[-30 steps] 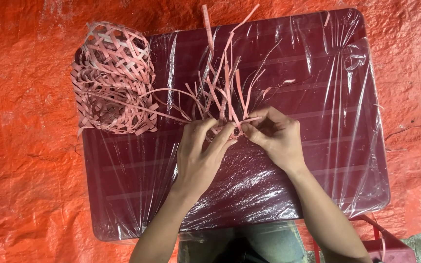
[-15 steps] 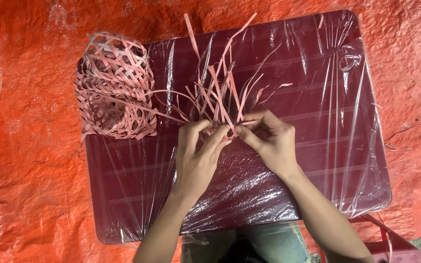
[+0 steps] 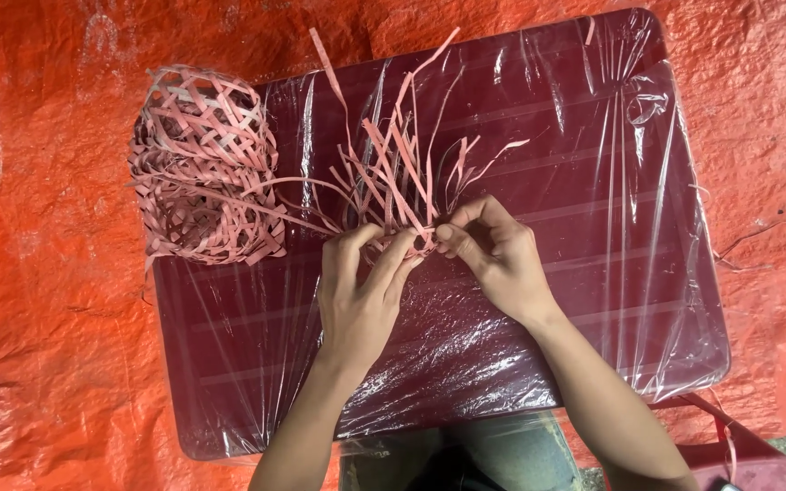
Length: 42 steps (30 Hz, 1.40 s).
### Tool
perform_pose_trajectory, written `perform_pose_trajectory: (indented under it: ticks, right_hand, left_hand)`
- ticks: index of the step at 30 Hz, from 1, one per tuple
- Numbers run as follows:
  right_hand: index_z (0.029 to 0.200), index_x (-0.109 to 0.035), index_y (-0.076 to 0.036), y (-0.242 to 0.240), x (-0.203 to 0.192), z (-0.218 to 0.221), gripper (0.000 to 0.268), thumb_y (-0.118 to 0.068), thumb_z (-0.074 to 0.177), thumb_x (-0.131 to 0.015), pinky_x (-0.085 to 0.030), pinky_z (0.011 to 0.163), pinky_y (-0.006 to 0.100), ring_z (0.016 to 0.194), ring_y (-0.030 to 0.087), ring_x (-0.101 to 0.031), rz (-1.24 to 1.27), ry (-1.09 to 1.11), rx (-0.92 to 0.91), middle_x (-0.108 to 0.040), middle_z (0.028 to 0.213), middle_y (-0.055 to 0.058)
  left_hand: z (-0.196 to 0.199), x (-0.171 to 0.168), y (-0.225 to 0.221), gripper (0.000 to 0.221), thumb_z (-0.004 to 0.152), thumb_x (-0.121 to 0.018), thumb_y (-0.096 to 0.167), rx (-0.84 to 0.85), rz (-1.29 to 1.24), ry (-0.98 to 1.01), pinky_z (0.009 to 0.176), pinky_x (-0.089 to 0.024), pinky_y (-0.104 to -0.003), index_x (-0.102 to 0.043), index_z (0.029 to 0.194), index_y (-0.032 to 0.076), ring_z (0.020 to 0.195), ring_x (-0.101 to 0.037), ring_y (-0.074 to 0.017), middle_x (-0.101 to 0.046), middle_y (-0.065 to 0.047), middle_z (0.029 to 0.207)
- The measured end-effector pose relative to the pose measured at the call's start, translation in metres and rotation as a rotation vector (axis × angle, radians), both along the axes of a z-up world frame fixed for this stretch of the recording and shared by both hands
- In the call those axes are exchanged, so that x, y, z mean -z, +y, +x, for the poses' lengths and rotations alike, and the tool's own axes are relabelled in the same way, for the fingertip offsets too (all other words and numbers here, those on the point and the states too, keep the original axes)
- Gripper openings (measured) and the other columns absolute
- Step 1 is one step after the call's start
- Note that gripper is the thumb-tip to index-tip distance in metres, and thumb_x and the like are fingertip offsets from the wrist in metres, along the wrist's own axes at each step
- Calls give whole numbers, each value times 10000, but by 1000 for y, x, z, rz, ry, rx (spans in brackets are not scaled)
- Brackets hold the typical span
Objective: The person is weaving thin pink plastic strips together to form the base of a basket on a small table.
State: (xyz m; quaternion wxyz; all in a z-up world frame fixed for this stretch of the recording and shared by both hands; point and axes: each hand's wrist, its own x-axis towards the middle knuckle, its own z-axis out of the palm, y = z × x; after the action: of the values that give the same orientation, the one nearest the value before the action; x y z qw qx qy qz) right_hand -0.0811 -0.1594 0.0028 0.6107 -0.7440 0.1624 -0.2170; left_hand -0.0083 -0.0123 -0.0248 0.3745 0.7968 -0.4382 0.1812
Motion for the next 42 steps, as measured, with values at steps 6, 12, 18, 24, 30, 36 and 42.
perform_pose_trajectory:
  ticks: [6,12,18,24,30,36,42]
  right_hand:
    - [789,-572,3,-1,-2,2,73,-48,839,-582,-520,600,283,556,160,-635,81,-15,-32,-621,603,104]
    - [795,-552,43,-4,4,2,95,-36,848,-557,-543,568,307,579,205,-635,255,-54,-71,-617,650,168]
    - [835,-515,76,-6,5,2,108,-28,852,-539,-554,582,309,661,217,-637,436,-63,-70,-606,731,193]
    - [899,-524,106,-9,8,-1,125,0,837,-545,-521,443,271,541,224,-629,286,-67,-66,-603,661,206]
    - [871,-598,82,-11,1,-2,125,-29,840,-551,-490,381,226,423,157,-592,301,-58,-185,-597,550,154]
    - [716,-622,-20,-5,6,-10,91,13,798,-598,-460,481,234,408,141,-512,-164,-271,-10,-588,500,52]
    - [734,-636,-52,-1,59,-23,80,28,736,-644,-452,426,259,402,162,-494,-234,-360,79,-587,548,64]
  left_hand:
    - [0,-2,0,277,780,-673,154,-20,13,20,700,-528,-346,-635,1053,188,880,-542,-251,-514,-59,962]
    - [1,-6,1,291,778,-675,160,-14,15,39,684,-532,-343,-631,1064,199,857,-549,-243,-518,-52,950]
    - [1,-6,1,281,782,-669,165,-5,24,49,678,-534,-338,-630,1058,194,853,-553,-236,-524,-45,950]
    - [0,-5,0,283,769,-676,118,37,-15,70,649,-549,-355,-633,1043,172,865,-553,-254,-520,-58,950]
    - [0,-5,-2,272,765,-686,139,70,-52,-30,651,-546,-329,-644,1031,179,894,-544,-249,-520,-56,955]
    - [-2,3,2,315,738,-713,161,-7,-163,-287,956,-419,-456,-660,983,352,1143,-334,-294,-457,-3,1135]
    - [-1,-16,3,207,908,-443,230,110,-562,679,942,-427,-335,-514,1064,114,1055,-453,-164,-425,-48,1109]
